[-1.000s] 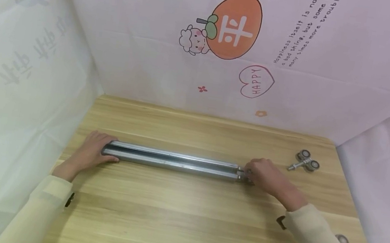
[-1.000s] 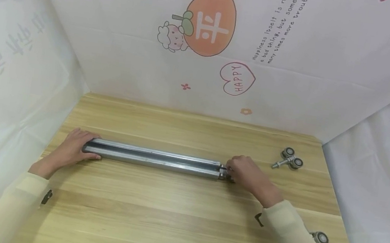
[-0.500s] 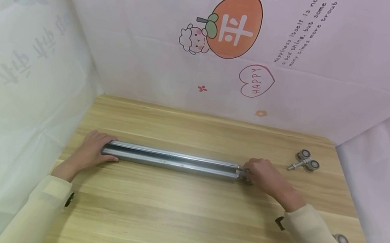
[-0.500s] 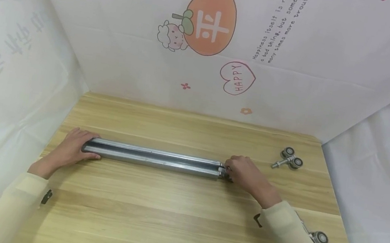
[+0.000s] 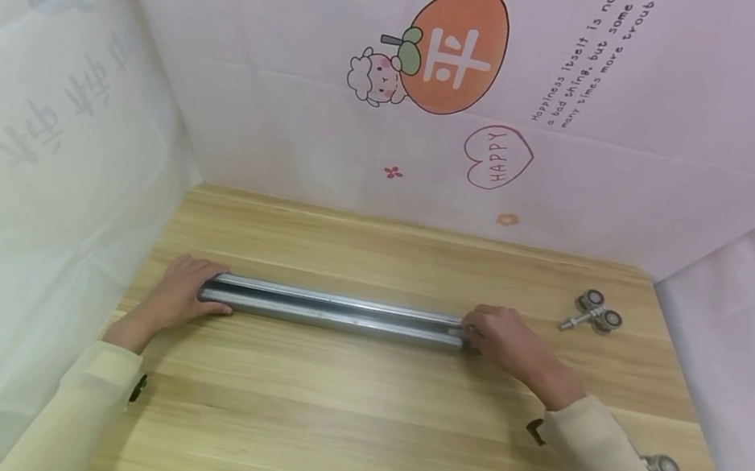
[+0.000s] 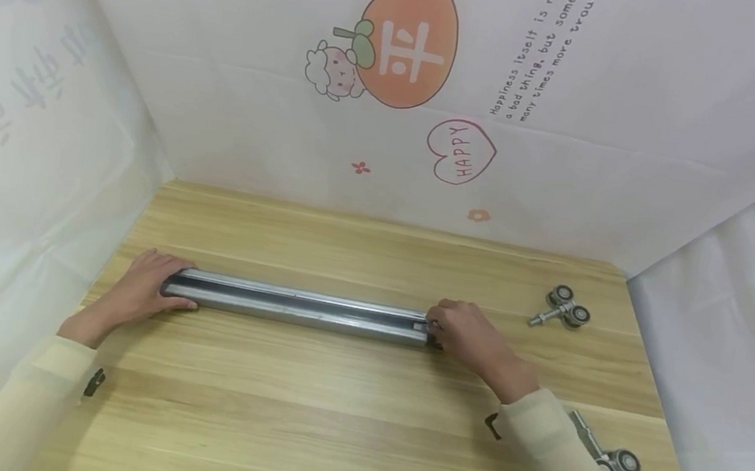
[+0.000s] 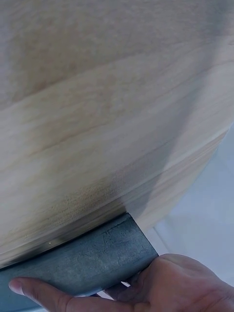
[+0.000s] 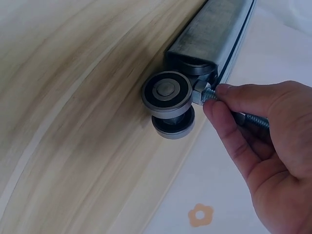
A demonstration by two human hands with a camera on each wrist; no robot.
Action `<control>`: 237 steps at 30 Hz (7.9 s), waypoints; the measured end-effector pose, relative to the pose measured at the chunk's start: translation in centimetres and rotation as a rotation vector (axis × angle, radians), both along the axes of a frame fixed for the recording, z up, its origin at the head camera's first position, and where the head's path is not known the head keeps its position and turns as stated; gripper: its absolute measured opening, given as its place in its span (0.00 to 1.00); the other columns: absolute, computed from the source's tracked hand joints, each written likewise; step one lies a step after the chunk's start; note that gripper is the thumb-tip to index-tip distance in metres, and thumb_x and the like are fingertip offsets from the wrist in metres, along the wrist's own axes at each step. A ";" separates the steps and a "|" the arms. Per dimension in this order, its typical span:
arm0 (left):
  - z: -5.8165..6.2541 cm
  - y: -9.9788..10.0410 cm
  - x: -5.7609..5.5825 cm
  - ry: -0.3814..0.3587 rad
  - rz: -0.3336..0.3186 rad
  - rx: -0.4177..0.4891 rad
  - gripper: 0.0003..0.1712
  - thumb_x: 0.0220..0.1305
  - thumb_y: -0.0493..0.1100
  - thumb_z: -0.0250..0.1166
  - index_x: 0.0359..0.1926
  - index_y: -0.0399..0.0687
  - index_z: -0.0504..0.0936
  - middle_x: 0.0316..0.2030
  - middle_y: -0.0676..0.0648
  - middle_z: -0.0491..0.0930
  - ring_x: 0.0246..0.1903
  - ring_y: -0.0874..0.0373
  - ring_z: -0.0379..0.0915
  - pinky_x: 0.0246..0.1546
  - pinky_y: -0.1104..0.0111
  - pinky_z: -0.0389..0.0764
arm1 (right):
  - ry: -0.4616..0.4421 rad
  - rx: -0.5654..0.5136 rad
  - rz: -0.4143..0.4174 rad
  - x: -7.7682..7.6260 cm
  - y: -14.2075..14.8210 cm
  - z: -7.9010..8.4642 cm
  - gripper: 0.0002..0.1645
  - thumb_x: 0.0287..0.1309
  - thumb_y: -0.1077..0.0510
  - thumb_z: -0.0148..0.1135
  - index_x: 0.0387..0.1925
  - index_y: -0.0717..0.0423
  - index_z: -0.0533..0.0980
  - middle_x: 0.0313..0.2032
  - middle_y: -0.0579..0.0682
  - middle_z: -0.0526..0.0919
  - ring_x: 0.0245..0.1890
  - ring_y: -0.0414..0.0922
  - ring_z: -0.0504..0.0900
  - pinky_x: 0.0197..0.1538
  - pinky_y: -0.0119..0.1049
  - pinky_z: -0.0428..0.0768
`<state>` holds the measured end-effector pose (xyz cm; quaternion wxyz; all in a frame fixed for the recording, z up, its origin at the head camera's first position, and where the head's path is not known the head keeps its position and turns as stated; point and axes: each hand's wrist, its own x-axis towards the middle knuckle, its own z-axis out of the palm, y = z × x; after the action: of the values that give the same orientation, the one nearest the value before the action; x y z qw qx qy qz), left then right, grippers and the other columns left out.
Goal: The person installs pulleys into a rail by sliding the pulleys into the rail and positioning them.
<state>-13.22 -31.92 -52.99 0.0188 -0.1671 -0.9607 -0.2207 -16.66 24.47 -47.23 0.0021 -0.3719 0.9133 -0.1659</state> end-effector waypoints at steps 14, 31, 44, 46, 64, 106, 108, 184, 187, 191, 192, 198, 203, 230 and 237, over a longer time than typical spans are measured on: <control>-0.1 0.4 0.0 -0.005 0.003 0.002 0.41 0.47 0.57 0.75 0.58 0.41 0.76 0.53 0.36 0.80 0.57 0.39 0.68 0.70 0.41 0.47 | 0.021 -0.021 -0.024 0.1 -1.0 0.1 0.07 0.49 0.65 0.71 0.34 0.59 0.85 0.30 0.47 0.85 0.29 0.37 0.82 0.32 0.29 0.84; 0.0 0.4 0.3 0.036 -0.012 0.029 0.41 0.46 0.59 0.74 0.57 0.39 0.77 0.53 0.35 0.80 0.57 0.37 0.68 0.70 0.40 0.49 | 0.021 -0.003 -0.002 0.2 -2.3 0.2 0.07 0.52 0.65 0.69 0.36 0.57 0.85 0.33 0.48 0.87 0.30 0.37 0.82 0.33 0.30 0.84; -0.1 0.1 0.2 0.046 -0.007 0.021 0.42 0.45 0.58 0.75 0.57 0.40 0.77 0.53 0.35 0.80 0.57 0.38 0.69 0.69 0.40 0.49 | 0.044 -0.002 0.035 0.0 -4.7 0.0 0.06 0.54 0.64 0.67 0.35 0.56 0.85 0.32 0.47 0.87 0.31 0.38 0.83 0.36 0.31 0.84; -0.1 0.1 0.2 0.050 -0.006 0.022 0.41 0.45 0.59 0.75 0.57 0.40 0.77 0.53 0.35 0.80 0.57 0.38 0.69 0.69 0.40 0.49 | 0.047 -0.002 0.042 0.0 -5.3 0.0 0.05 0.54 0.65 0.66 0.34 0.56 0.85 0.32 0.47 0.86 0.31 0.38 0.83 0.35 0.30 0.84; -0.4 0.0 0.3 0.046 -0.005 0.031 0.40 0.44 0.56 0.76 0.56 0.41 0.77 0.52 0.36 0.80 0.56 0.38 0.69 0.70 0.40 0.48 | 0.060 0.009 0.077 0.1 -9.0 0.1 0.05 0.57 0.66 0.62 0.30 0.56 0.83 0.26 0.45 0.82 0.24 0.36 0.76 0.28 0.27 0.80; 0.0 0.2 0.3 0.048 -0.004 0.034 0.41 0.44 0.56 0.76 0.57 0.40 0.77 0.52 0.35 0.80 0.56 0.38 0.68 0.70 0.39 0.47 | 0.053 0.014 0.108 -0.3 -15.0 -0.3 0.06 0.59 0.63 0.61 0.30 0.55 0.82 0.26 0.43 0.80 0.23 0.35 0.75 0.28 0.24 0.78; 0.0 0.2 0.3 0.050 -0.004 0.033 0.41 0.44 0.56 0.76 0.57 0.40 0.77 0.52 0.35 0.80 0.56 0.37 0.68 0.70 0.39 0.47 | 0.051 0.018 0.110 -0.3 -15.2 -0.2 0.06 0.59 0.64 0.60 0.31 0.55 0.82 0.26 0.44 0.80 0.24 0.35 0.75 0.28 0.24 0.78; -0.1 0.0 0.0 0.033 -0.003 0.022 0.40 0.45 0.57 0.75 0.56 0.41 0.77 0.52 0.36 0.80 0.56 0.38 0.68 0.69 0.41 0.50 | -0.023 0.062 0.056 -0.3 -17.1 -0.4 0.28 0.63 0.45 0.60 0.61 0.53 0.74 0.41 0.45 0.79 0.33 0.37 0.75 0.37 0.32 0.80; -0.1 0.1 -0.1 0.027 -0.011 0.016 0.40 0.46 0.58 0.75 0.57 0.41 0.77 0.52 0.35 0.80 0.56 0.38 0.68 0.69 0.40 0.50 | -0.017 0.069 0.030 -0.4 -15.5 -0.7 0.30 0.62 0.43 0.60 0.61 0.53 0.74 0.41 0.45 0.79 0.35 0.38 0.75 0.38 0.33 0.80; 0.1 0.2 -0.1 0.008 -0.014 0.002 0.42 0.46 0.61 0.74 0.57 0.41 0.76 0.52 0.35 0.80 0.56 0.38 0.68 0.68 0.40 0.51 | 0.024 0.064 0.002 -0.5 -13.1 -1.3 0.32 0.59 0.40 0.63 0.59 0.53 0.76 0.45 0.47 0.80 0.43 0.41 0.76 0.47 0.37 0.80; 0.2 0.2 -0.1 0.003 -0.014 -0.003 0.42 0.45 0.61 0.74 0.57 0.40 0.76 0.52 0.35 0.80 0.56 0.39 0.68 0.68 0.41 0.52 | 0.038 0.058 -0.001 -0.6 -12.5 -1.4 0.32 0.58 0.39 0.64 0.58 0.54 0.77 0.47 0.48 0.80 0.45 0.42 0.77 0.49 0.38 0.79; 1.0 0.6 -0.1 -0.016 -0.023 -0.043 0.48 0.45 0.65 0.73 0.59 0.37 0.75 0.53 0.34 0.79 0.55 0.38 0.68 0.66 0.41 0.55 | 0.070 0.019 0.000 -0.8 -9.3 -2.3 0.37 0.51 0.36 0.67 0.55 0.56 0.78 0.47 0.51 0.82 0.46 0.46 0.78 0.51 0.44 0.78; 2.2 1.4 0.0 -0.001 -0.052 -0.051 0.49 0.48 0.64 0.72 0.64 0.36 0.72 0.57 0.33 0.75 0.58 0.37 0.65 0.65 0.42 0.58 | 0.064 0.019 -0.005 -0.7 -7.5 -2.8 0.41 0.48 0.34 0.69 0.56 0.58 0.78 0.48 0.52 0.82 0.47 0.48 0.78 0.51 0.47 0.79; 8.3 10.3 -1.9 0.040 -0.285 -0.087 0.41 0.60 0.64 0.62 0.66 0.44 0.71 0.62 0.41 0.74 0.62 0.46 0.68 0.63 0.52 0.72 | -0.025 -0.073 -0.074 0.2 -5.5 -5.4 0.41 0.51 0.37 0.68 0.61 0.58 0.74 0.55 0.56 0.80 0.53 0.51 0.77 0.58 0.50 0.76; 8.1 12.7 -2.3 0.032 -0.333 -0.077 0.39 0.59 0.61 0.65 0.66 0.46 0.71 0.62 0.43 0.74 0.62 0.49 0.69 0.62 0.55 0.73 | -0.022 -0.084 -0.087 0.3 -5.4 -5.4 0.42 0.52 0.38 0.68 0.62 0.58 0.73 0.53 0.54 0.80 0.51 0.50 0.77 0.55 0.49 0.76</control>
<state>-15.53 -19.19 -44.88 -0.0094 -0.3282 -0.9270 -0.1813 -16.36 19.02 -52.65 -0.0106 -0.3298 0.9208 -0.2080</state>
